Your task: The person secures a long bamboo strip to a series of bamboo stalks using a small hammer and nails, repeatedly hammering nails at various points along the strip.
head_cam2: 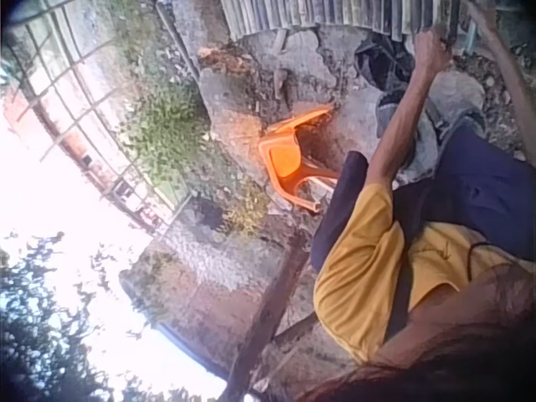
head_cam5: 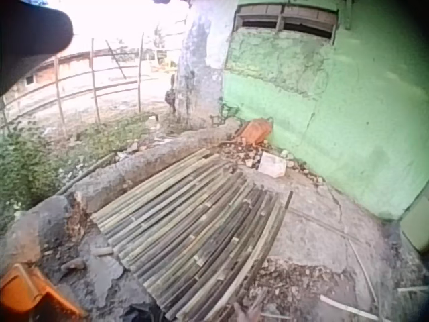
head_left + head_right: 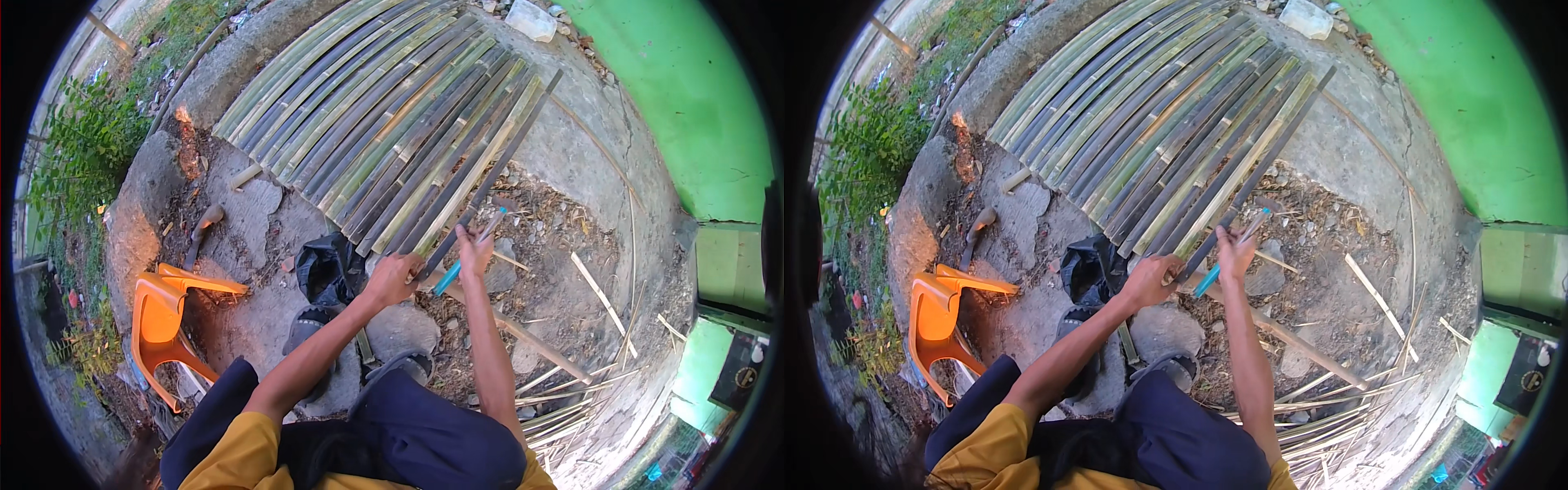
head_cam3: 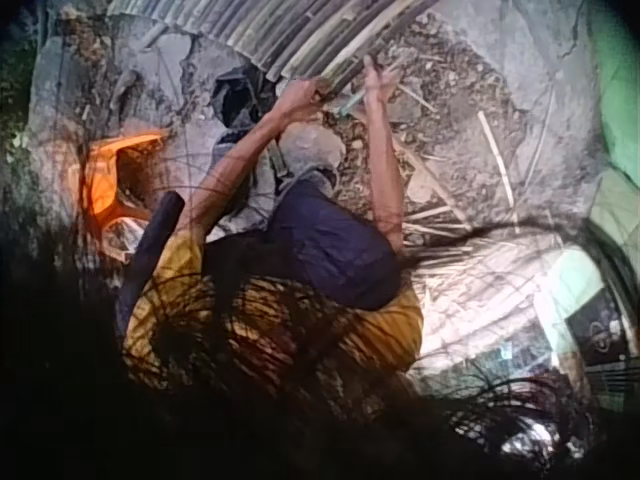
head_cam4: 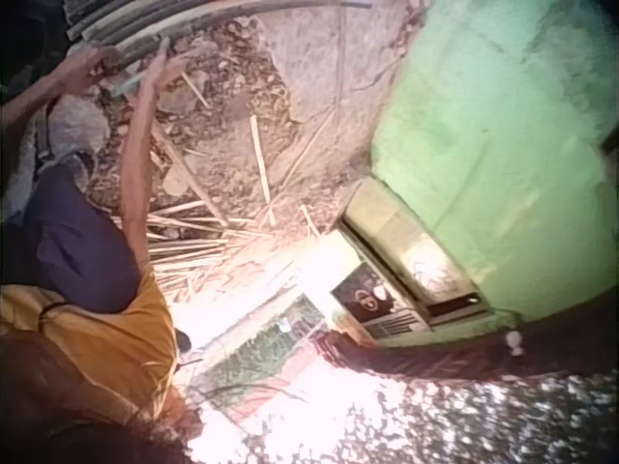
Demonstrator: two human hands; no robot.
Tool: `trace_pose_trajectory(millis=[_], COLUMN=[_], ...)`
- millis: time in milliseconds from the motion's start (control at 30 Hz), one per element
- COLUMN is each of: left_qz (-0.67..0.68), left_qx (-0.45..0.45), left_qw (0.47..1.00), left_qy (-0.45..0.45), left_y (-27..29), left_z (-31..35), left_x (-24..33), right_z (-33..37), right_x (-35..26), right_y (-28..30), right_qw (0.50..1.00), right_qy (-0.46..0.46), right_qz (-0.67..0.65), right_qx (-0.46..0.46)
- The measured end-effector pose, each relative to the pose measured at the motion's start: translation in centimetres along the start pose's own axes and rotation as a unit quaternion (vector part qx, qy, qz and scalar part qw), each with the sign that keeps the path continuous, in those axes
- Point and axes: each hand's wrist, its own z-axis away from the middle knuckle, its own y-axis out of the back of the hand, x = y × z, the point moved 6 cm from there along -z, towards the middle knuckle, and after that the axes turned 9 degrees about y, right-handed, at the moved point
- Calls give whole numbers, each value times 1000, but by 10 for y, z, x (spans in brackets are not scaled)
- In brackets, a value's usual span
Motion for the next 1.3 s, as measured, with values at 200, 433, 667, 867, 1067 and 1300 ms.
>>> trace_pose_trajectory(millis=[200,433,667,867,1067,1300], left_qz=[-5,-38,-143,-212,-329,-359], left_qx=[-22,-19,-70,-92,-139,-177], left_qw=[1000,999,982,955,900,867], left_qy=[10,-9,-105,-186,-251,-298], left_y=[5,14,26,24,9,-6], left_z=[-2,0,-16,-36,-51,-58], left_x=[-5,-5,10,11,8,18], right_z=[1,-4,-14,-10,-4,21], right_x=[6,23,23,14,6,-6], right_y=[2,-9,-15,-14,-13,28], right_qw=[999,1000,999,999,999,981], right_qy=[-37,-26,-3,3,-20,-90], right_qz=[-8,-7,31,18,4,155], right_qx=[-13,-7,-28,-33,-48,-73])
